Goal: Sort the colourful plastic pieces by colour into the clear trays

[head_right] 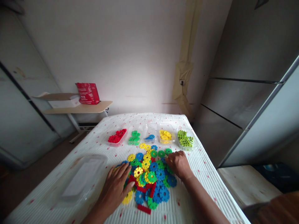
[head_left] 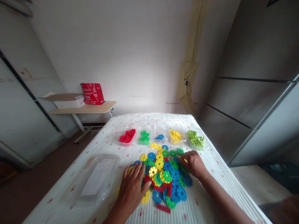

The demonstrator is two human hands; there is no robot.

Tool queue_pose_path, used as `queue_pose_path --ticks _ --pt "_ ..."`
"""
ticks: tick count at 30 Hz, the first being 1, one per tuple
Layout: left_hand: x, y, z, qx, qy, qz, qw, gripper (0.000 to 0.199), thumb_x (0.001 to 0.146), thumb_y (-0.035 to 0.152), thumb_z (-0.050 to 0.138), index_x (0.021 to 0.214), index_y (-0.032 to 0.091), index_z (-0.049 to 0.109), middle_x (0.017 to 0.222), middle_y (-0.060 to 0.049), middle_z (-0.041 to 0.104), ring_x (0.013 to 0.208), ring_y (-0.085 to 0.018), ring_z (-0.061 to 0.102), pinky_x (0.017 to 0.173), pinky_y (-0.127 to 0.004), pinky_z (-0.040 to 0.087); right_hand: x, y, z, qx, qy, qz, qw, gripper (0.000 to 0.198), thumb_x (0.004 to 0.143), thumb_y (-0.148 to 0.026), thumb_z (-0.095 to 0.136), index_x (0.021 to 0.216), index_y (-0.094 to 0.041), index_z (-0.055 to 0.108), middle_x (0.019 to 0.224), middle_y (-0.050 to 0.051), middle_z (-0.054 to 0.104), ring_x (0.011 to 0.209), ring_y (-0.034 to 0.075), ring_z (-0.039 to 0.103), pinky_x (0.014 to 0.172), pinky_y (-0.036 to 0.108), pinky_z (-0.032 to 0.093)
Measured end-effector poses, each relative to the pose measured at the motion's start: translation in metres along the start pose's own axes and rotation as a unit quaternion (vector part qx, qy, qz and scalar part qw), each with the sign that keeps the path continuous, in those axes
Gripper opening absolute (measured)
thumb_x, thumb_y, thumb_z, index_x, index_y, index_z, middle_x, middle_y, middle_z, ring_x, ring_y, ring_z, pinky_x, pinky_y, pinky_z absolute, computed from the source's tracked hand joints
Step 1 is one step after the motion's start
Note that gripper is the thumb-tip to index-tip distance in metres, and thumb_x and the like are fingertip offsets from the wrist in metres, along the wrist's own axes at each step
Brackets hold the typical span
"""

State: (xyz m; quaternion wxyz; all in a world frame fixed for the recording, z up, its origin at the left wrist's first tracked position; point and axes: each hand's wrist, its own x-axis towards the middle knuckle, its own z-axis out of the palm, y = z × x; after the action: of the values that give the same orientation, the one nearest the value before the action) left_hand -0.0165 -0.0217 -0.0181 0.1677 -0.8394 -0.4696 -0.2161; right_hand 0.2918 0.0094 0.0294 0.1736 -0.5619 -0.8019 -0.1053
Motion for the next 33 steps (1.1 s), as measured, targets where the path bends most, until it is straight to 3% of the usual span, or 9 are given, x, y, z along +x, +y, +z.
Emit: queue_pose_path --ticks 4,9,12,20,27,33 --pt "-0.002 -0.001 0.002 0.009 -0.011 0.014 1.0 0.055 0.085 0.051 0.044 0.133 0.023 0.044 0.133 -0.008 0.052 0.121 -0.028 0.046 0.104 -0.047 0.025 -0.002 0.014 0.001 0.001 -0.017 0.031 0.999 0.037 0.091 -0.031 0.041 0.064 -0.017 0.061 0.062 0.004 0.063 0.063 0.015 0.056 0.067 0.028 0.032" --pt "-0.003 -0.001 0.005 0.019 -0.021 0.008 1.0 0.058 0.086 0.053 0.041 0.136 0.024 0.039 0.137 -0.008 0.048 0.124 -0.028 0.043 0.105 -0.047 0.021 0.005 0.017 0.012 0.022 -0.005 0.073 0.997 0.025 0.088 -0.025 0.044 0.103 -0.019 0.064 0.105 0.008 0.066 0.095 0.02 0.056 0.08 0.03 0.038" --pt "-0.002 0.0 0.006 0.014 -0.021 0.005 1.0 0.056 0.086 0.051 0.042 0.135 0.024 0.042 0.135 -0.007 0.05 0.123 -0.027 0.044 0.103 -0.046 0.024 0.012 0.013 0.02 0.011 -0.036 0.107 0.994 0.03 0.085 -0.028 0.05 0.112 -0.018 0.06 0.118 0.009 0.061 0.104 0.021 0.052 0.086 0.03 0.04" --pt "-0.001 -0.001 0.006 -0.008 -0.013 -0.001 1.0 0.052 0.086 0.048 0.045 0.131 0.023 0.047 0.131 -0.008 0.054 0.12 -0.027 0.046 0.103 -0.046 0.026 0.024 0.005 0.019 -0.037 -0.09 0.169 0.981 0.036 0.081 -0.034 0.056 0.113 -0.018 0.06 0.108 0.008 0.065 0.103 0.023 0.054 0.08 0.029 0.042" --pt "-0.002 -0.001 0.006 -0.008 -0.02 0.001 1.0 0.05 0.087 0.047 0.044 0.13 0.023 0.047 0.131 -0.008 0.054 0.12 -0.026 0.046 0.101 -0.046 0.028 0.025 -0.001 0.009 -0.074 -0.136 0.159 0.975 0.02 0.082 -0.025 0.051 0.095 -0.016 0.064 0.096 0.009 0.064 0.095 0.022 0.058 0.072 0.027 0.043" --pt "-0.001 0.0 0.004 -0.03 -0.01 -0.003 1.0 0.048 0.086 0.045 0.046 0.129 0.023 0.049 0.13 -0.008 0.054 0.119 -0.026 0.046 0.101 -0.045 0.03 0.027 -0.001 0.006 -0.085 -0.164 0.166 0.969 0.027 0.079 -0.022 0.055 0.105 -0.018 0.059 0.103 0.01 0.062 0.099 0.022 0.058 0.073 0.026 0.044"
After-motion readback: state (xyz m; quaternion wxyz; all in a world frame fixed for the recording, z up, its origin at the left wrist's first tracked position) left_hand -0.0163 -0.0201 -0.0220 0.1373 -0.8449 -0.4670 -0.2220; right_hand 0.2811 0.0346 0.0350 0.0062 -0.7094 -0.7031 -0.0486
